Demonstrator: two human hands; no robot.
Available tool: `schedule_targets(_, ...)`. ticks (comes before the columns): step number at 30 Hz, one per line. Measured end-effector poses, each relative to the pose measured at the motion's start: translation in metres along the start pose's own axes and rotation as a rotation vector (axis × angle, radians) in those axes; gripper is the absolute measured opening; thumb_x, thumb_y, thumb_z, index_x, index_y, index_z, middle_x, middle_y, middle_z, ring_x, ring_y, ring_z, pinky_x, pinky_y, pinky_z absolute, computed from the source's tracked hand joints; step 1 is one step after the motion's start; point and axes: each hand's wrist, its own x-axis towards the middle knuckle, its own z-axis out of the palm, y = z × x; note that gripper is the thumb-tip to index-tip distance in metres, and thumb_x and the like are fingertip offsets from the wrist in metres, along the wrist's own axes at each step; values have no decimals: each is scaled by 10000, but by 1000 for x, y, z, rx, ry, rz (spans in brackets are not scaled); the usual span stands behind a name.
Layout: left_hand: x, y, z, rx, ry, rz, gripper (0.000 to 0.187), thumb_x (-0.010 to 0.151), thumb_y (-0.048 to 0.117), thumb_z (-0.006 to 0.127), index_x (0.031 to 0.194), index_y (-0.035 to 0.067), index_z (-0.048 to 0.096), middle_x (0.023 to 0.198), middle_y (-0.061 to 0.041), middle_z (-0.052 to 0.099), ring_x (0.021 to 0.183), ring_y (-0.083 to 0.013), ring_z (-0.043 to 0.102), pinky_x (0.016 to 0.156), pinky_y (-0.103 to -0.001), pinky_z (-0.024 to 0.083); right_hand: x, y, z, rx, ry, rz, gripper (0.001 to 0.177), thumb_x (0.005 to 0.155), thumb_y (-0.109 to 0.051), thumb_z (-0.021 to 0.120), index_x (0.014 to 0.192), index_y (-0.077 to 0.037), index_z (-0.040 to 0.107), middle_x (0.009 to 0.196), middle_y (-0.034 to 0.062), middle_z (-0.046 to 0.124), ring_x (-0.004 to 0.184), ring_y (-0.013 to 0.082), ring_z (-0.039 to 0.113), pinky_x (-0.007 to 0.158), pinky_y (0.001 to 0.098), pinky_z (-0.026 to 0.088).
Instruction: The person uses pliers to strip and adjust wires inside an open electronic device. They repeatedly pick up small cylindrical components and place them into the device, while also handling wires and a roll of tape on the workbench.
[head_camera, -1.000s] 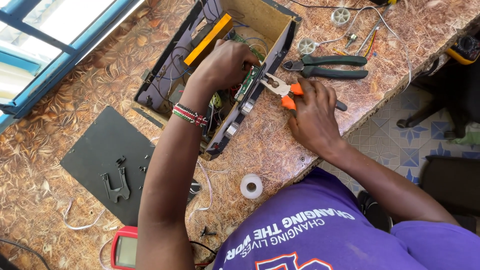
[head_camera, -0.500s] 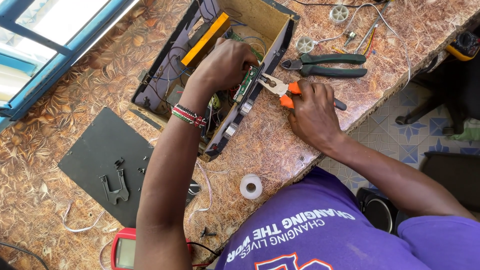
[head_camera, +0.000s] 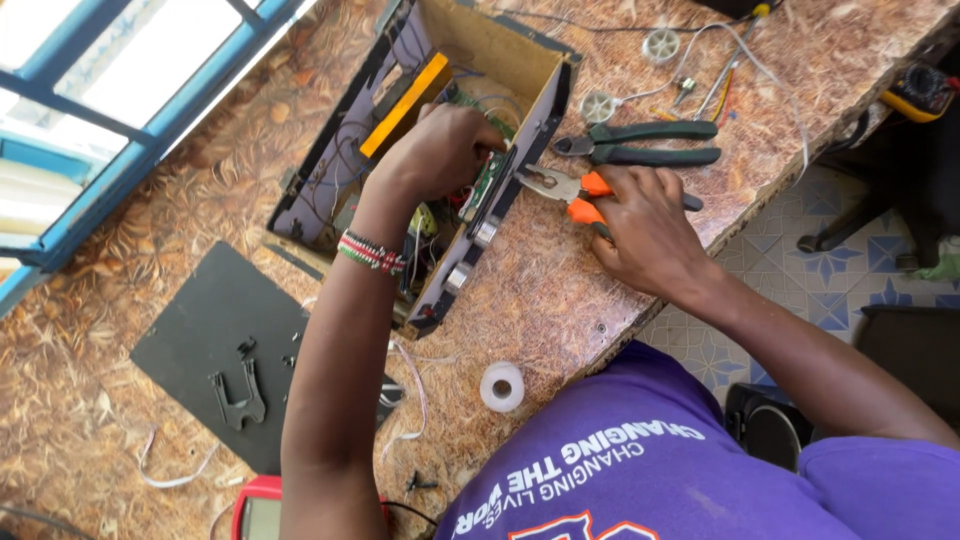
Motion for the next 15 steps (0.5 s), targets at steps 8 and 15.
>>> schedule_targets(8,18,22,-31,102,66,-222,183,820,271,755,989,331,789,899,-7,685,970,-299,697,889,-474,507,11,7,-14,-152,50,144,289,967,-256,628,1116,-44,755,1532,139,524,1390,320,447,1131,491,322)
schedule_targets(15,61,-9,17,110,66,-88,187,804,205,751,953,318,765,937,2,675,970,-285,699,913,-479,494,20,5,-10,-202,34,142,247,933,-196,605,1088,-66,747,1431,91,567,1330,272,523,1100,477,322)
